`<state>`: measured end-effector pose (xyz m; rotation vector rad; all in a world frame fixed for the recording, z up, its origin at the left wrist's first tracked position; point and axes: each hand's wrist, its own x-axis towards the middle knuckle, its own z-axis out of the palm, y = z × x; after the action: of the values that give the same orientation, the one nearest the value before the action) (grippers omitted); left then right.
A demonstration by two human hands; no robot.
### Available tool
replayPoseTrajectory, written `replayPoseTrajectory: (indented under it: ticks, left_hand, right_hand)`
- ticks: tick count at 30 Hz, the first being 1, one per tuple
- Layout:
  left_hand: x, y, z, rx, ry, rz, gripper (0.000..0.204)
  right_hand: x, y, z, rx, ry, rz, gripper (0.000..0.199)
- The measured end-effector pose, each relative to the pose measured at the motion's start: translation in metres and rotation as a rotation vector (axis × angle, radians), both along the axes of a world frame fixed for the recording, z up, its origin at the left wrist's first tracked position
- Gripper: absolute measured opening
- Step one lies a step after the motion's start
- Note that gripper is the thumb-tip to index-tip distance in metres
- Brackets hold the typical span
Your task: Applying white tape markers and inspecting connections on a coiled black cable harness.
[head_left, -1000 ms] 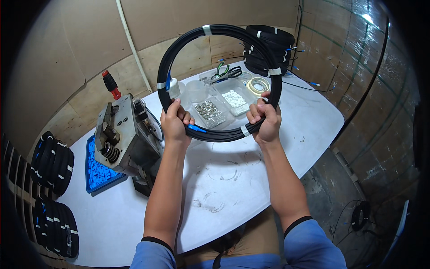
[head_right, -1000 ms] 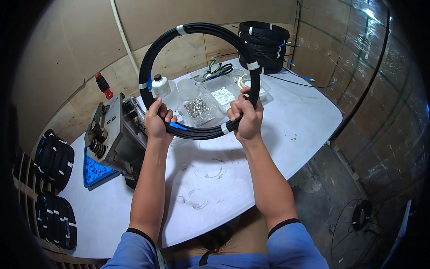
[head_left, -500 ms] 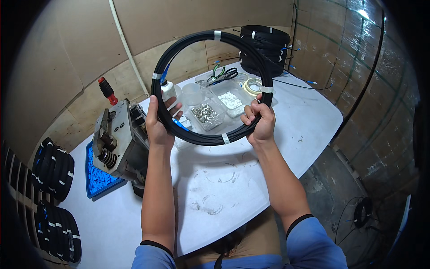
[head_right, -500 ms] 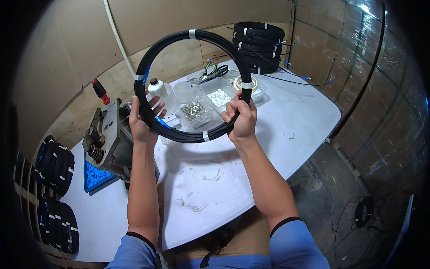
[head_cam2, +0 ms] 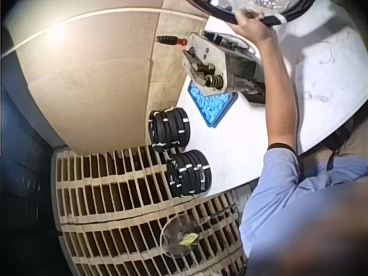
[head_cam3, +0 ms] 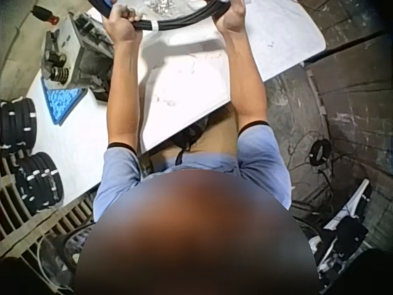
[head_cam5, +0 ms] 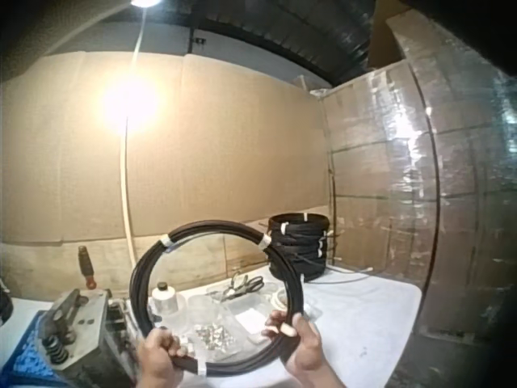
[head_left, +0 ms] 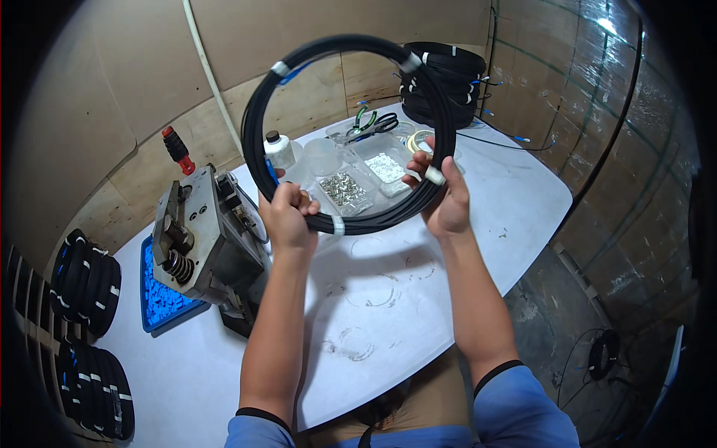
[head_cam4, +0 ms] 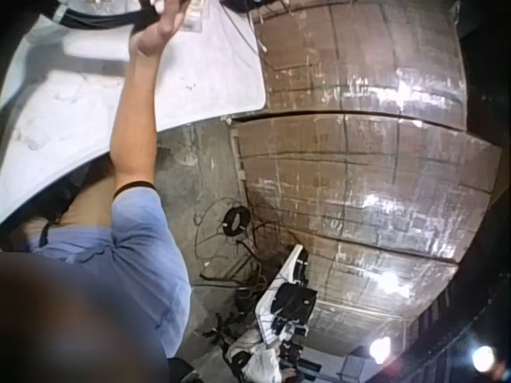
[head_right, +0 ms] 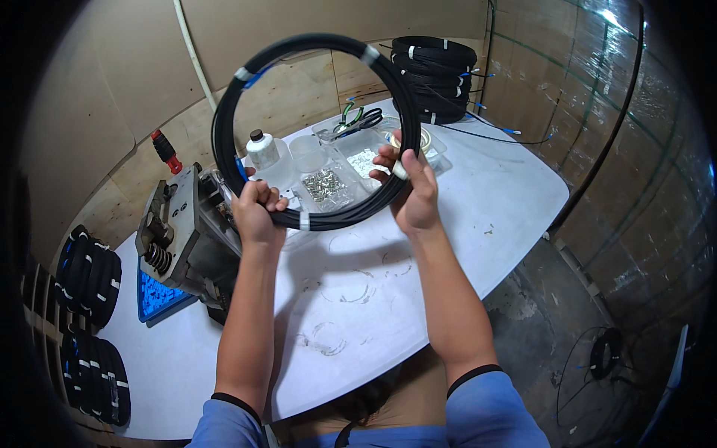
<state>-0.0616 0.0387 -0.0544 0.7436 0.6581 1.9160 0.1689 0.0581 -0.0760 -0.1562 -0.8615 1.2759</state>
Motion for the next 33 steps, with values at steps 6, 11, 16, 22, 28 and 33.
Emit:
replayPoseTrajectory:
  ticks: [6,11,16,22,28,33]
  left_hand:
    - [-0.021,0.002,0.013,-0.233,0.276,-0.108,0.028]
    - [-0.027,0.007,0.004,-0.226,0.249,-0.127,0.027]
    - [-0.019,0.003,0.009,-0.222,0.292,-0.108,0.026]
    - [-0.016,0.003,0.009,-0.218,0.295,-0.108,0.023]
    - [-0.027,0.010,0.003,-0.372,0.185,-0.206,0.016]
    - [-0.017,0.005,0.008,-0.368,0.248,-0.172,0.014]
  right_hand:
    - [0.024,0.006,0.003,-0.157,-0.163,-0.038,0.034]
    - [0.020,0.001,0.004,-0.154,-0.187,-0.010,0.031]
    - [0.024,0.001,0.005,-0.167,-0.198,-0.048,0.033]
    - [0.024,-0.012,0.018,-0.204,-0.184,-0.108,0.036]
    - [0.021,-0.007,0.015,-0.279,-0.201,-0.025,0.030]
    - [0.026,-0.001,0.012,-0.333,-0.174,-0.036,0.028]
